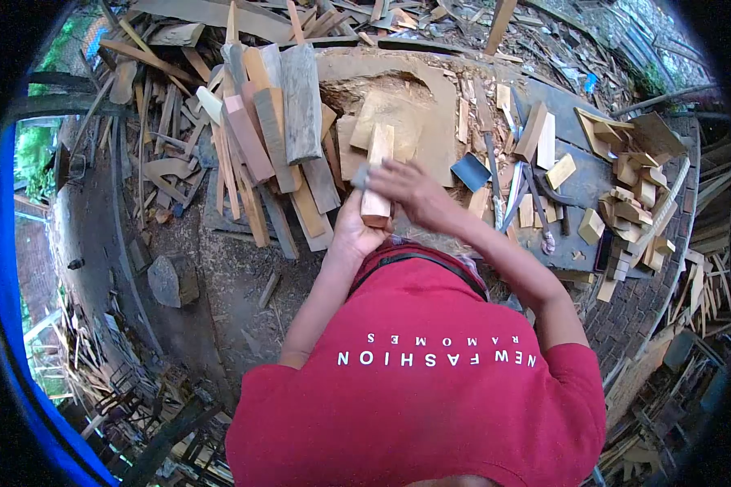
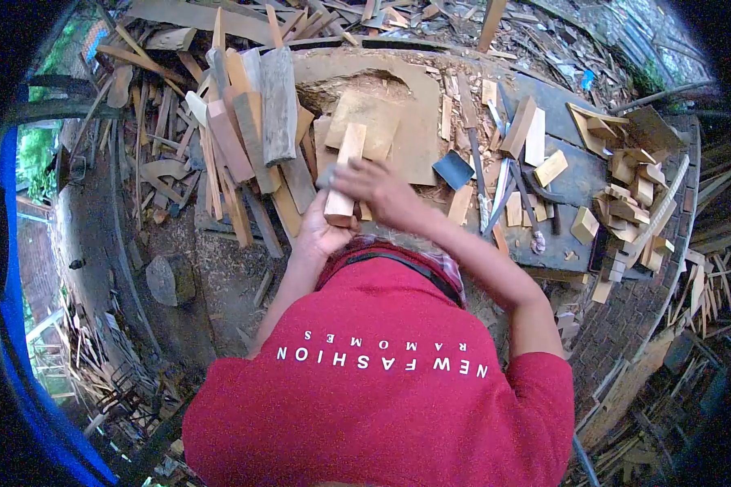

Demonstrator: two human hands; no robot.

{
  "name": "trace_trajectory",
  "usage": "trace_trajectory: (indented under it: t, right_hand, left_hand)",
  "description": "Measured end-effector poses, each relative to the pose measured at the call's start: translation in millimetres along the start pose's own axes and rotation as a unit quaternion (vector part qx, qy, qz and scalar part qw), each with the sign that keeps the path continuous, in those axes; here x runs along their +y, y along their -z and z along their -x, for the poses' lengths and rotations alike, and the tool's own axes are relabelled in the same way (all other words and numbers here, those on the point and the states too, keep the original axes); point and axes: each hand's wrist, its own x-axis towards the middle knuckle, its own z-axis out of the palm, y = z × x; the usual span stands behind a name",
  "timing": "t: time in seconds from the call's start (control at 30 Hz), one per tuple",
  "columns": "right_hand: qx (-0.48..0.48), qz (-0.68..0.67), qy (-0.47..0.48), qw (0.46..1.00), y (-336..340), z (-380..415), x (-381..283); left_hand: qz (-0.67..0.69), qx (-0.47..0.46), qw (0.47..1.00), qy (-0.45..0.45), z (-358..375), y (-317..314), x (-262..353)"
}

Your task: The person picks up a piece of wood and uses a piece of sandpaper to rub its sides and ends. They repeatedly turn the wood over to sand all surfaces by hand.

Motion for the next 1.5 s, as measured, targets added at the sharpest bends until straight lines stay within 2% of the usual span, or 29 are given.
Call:
trace_trajectory:
  t: [0.03,0.1,0.13,0.17,0.2,0.3,0.33,0.4,0.43,0.5,0.57,0.6,0.67,0.73,0.8,0.83,0.9,1.0,1.07,1.13,1.27,1.3,1.4,1.47,1.5]
  right_hand:
    - [-0.001,0.063,-0.009,0.998,-8,-10,18]
    - [0.013,0.096,-0.078,0.992,-27,-31,63]
    - [0.014,0.095,-0.077,0.992,-29,-43,79]
    - [-0.013,0.132,-0.107,0.985,-29,-53,92]
    - [-0.040,0.169,-0.137,0.975,-28,-59,95]
    - [-0.044,0.157,-0.160,0.974,-28,-61,92]
    - [-0.045,0.158,-0.159,0.973,-26,-57,89]
    - [-0.019,0.060,-0.138,0.988,-24,-36,71]
    - [-0.002,0.061,-0.098,0.993,-15,-23,49]
    - [0.006,-0.023,-0.059,0.998,2,0,4]
    - [-0.002,-0.035,-0.016,0.999,19,19,-33]
    - [-0.012,-0.030,-0.007,0.999,22,24,-42]
    - [0.003,-0.018,-0.004,1.000,17,22,-30]
    - [0.017,-0.005,0.000,1.000,3,14,-5]
    - [0.025,0.058,-0.053,0.997,-14,-8,34]
    - [0.026,0.058,-0.050,0.997,-19,-19,54]
    - [-0.007,0.103,-0.152,0.983,-25,-38,85]
    - [-0.057,0.121,-0.199,0.971,-19,-50,97]
    - [-0.065,0.136,-0.201,0.968,-20,-42,82]
    - [0.020,0.033,-0.121,0.992,-20,-22,56]
    - [0.044,-0.055,-0.045,0.996,1,16,-17]
    - [0.038,-0.078,-0.056,0.995,4,23,-27]
    - [0.037,-0.053,-0.064,0.996,11,21,-27]
    - [0.056,-0.039,-0.058,0.996,-8,9,4]
    - [0.054,0.010,-0.078,0.995,-18,0,22]
  left_hand:
    - [-0.061,0.051,0.997,-0.021,4,-9,-2]
    - [-0.040,0.055,0.998,-0.008,6,-16,-2]
    - [-0.019,0.062,0.998,0.010,8,-16,-2]
    - [-0.009,0.051,0.999,0.016,7,-17,0]
    - [-0.010,0.052,0.998,0.016,6,-18,2]
    - [0.015,0.022,0.999,0.024,4,-17,2]
    - [0.009,0.019,1.000,0.021,4,-15,0]
    - [0.005,0.016,1.000,0.017,4,-14,0]
    - [-0.007,0.023,1.000,0.012,5,-15,2]
    - [-0.018,0.032,0.999,0.012,6,-19,-1]
    - [-0.030,0.139,0.989,-0.051,3,-27,-6]
    - [-0.031,0.140,0.989,-0.049,2,-28,-9]
    - [-0.048,0.118,0.990,-0.064,2,-28,-11]
    - [-0.026,0.117,0.992,-0.041,1,-15,-5]
    - [-0.070,0.036,0.997,-0.010,4,-11,-4]
    - [-0.059,0.043,0.997,-0.003,3,-11,-4]
    - [-0.052,0.067,0.996,-0.006,7,-20,-5]
    - [-0.029,0.080,0.996,-0.006,8,-24,-5]
    - [-0.012,0.070,0.997,-0.003,8,-24,-4]
    - [-0.015,0.078,0.997,0.005,8,-24,-3]
    - [-0.050,0.090,0.994,-0.018,5,-17,-5]
    - [-0.046,0.124,0.991,-0.032,5,-19,-6]
    - [-0.034,0.168,0.984,-0.054,5,-21,-8]
    - [-0.034,0.102,0.994,-0.005,6,-14,-2]
    - [-0.011,0.080,0.997,0.011,7,-17,-1]
